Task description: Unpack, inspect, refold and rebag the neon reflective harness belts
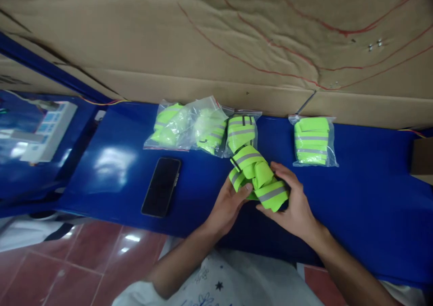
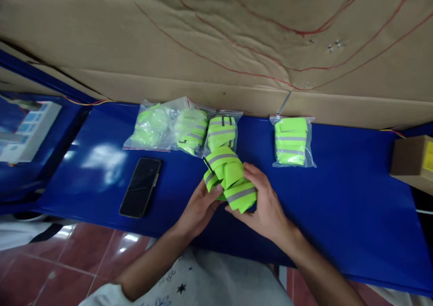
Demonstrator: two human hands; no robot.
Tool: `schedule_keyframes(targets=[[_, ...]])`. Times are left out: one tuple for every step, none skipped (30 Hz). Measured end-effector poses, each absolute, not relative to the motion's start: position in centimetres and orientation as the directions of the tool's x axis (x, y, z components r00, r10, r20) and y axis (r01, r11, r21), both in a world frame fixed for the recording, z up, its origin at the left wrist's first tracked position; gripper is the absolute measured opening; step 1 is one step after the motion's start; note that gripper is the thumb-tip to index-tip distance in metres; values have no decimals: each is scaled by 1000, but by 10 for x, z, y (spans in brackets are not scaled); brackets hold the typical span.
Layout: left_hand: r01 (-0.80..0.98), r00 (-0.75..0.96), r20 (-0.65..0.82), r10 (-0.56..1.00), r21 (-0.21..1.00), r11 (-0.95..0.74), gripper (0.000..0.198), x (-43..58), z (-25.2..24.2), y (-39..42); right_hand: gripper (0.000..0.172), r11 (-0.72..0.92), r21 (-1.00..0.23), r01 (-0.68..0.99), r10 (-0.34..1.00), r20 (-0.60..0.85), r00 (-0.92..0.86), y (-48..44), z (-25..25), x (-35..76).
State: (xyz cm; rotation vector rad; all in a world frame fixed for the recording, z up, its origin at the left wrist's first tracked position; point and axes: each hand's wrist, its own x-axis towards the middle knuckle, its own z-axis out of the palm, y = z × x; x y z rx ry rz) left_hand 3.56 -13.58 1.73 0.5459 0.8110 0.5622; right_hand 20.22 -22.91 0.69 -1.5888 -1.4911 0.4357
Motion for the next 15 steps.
schedule_keyframes(targets=[[-246,554,-519,650,644,724,51,35,18,-136,78,68,-843,534,917,264,300,-229,9,203],[-237,548,-526,650,648,724,53,34,19,-137,72,7,-895,447,897,202,392,-229,12,204],[-230,544,-528,652,654,721,55,32,20,-137,64,-63,-933,356,868,125,481,-228,13,207],[-226,541,-525,657,661,715,58,29,21,-138,57,-130,-955,266,831,42,555,-227,15,211],[-224,539,-520,662,669,709,60,26,23,-138,51,-182,-966,183,796,-36,604,-226,15,216],[-227,537,-512,670,678,699,61,22,25,-138,48,-218,-970,109,774,-104,625,-224,15,222],[-230,536,-501,679,687,689,61,17,27,-138,47,-234,-971,53,769,-151,621,-223,14,227],[-234,536,-489,688,697,678,60,13,30,-138,47,-236,-971,24,781,-175,599,-222,13,233],[-235,534,-479,697,708,666,58,8,32,-138,45,-231,-973,30,799,-171,577,-222,13,238],[-230,533,-470,704,720,655,56,5,35,-138,41,-224,-972,74,816,-146,559,-222,13,241],[-222,535,-461,708,732,644,52,2,38,-138,35,-216,-965,145,831,-104,547,-223,14,243],[-209,543,-452,708,743,635,48,0,41,-138,30,-202,-952,231,844,-50,534,-224,16,243],[-191,555,-445,702,754,629,43,0,44,-137,28,-180,-931,317,857,10,515,-225,19,242],[-167,575,-439,691,763,624,40,0,47,-137,29,-147,-908,392,873,67,483,-227,22,239],[-142,598,-431,676,773,618,38,0,51,-136,34,-101,-886,452,894,118,432,-229,26,235]])
